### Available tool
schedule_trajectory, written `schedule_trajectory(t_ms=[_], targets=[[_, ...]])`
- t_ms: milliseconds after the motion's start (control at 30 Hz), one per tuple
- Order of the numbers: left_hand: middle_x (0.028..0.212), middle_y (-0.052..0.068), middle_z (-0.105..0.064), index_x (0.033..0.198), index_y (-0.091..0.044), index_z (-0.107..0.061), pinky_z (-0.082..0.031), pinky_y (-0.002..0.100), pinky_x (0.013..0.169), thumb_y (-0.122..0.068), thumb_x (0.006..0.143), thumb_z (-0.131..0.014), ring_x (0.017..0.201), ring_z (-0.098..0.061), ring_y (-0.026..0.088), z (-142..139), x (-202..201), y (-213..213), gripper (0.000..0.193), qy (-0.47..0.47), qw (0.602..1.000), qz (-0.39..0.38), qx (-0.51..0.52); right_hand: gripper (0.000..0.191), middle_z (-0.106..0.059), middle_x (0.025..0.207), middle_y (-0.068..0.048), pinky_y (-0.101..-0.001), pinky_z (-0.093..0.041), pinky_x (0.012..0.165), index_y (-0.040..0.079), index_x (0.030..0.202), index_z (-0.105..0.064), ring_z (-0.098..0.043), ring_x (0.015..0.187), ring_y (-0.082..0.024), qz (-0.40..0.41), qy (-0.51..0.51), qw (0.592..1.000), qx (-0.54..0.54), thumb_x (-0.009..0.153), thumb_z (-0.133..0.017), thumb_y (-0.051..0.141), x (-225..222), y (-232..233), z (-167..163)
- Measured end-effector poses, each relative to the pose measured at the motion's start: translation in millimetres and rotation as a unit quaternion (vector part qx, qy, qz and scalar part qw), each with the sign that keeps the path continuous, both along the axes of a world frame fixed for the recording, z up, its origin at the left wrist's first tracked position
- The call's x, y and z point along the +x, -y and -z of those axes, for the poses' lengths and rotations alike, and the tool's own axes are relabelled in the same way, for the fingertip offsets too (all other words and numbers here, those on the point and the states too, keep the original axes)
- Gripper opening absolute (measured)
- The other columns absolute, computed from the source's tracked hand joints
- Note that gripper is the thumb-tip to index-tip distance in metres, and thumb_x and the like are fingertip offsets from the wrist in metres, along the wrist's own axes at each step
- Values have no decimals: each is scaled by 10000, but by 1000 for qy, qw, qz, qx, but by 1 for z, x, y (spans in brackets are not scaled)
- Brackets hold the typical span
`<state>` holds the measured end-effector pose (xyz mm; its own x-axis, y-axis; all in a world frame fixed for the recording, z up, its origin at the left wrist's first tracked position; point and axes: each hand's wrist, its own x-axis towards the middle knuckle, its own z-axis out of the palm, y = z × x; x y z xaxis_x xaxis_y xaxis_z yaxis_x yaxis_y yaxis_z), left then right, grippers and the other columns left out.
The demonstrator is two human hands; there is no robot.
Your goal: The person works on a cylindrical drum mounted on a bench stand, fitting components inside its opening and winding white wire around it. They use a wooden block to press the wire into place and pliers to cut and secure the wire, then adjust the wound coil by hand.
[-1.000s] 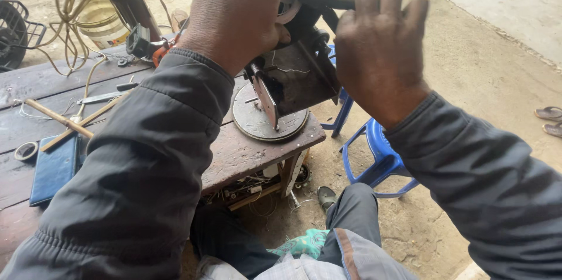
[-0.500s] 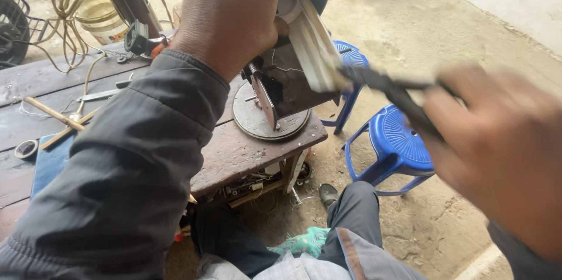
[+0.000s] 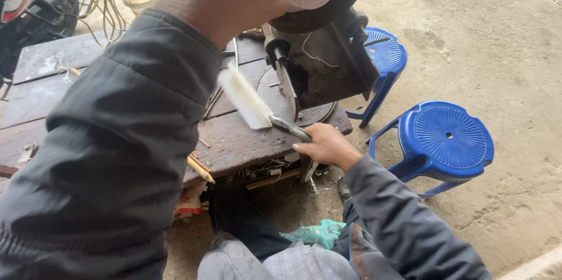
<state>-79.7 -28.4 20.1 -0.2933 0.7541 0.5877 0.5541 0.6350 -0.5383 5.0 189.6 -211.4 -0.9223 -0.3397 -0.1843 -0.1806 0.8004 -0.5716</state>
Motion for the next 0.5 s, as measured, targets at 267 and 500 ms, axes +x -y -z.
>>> schedule_trajectory(t_ms=[267, 500], targets=[[617, 50, -638, 972, -16, -671, -545, 358, 459, -328, 1008, -667, 513, -671, 171, -35, 31, 12, 315, 447, 865, -129, 188, 300, -662, 966, -116, -402, -544, 793, 29, 893, -708, -684, 911, -257, -129, 69, 989, -26, 845, -740, 323, 54, -39, -92], [636, 114, -675, 969, 24, -740, -538, 388, 475, -447, 925, -820, 506, -651, 253, -32, 21, 18, 479, 241, 968, -72, -13, 245, -703, 991, -54, -347, -528, 603, 65, 864, -681, -617, 613, -205, -52, -174, 978, 98, 862, -733, 305, 73, -90, -221]])
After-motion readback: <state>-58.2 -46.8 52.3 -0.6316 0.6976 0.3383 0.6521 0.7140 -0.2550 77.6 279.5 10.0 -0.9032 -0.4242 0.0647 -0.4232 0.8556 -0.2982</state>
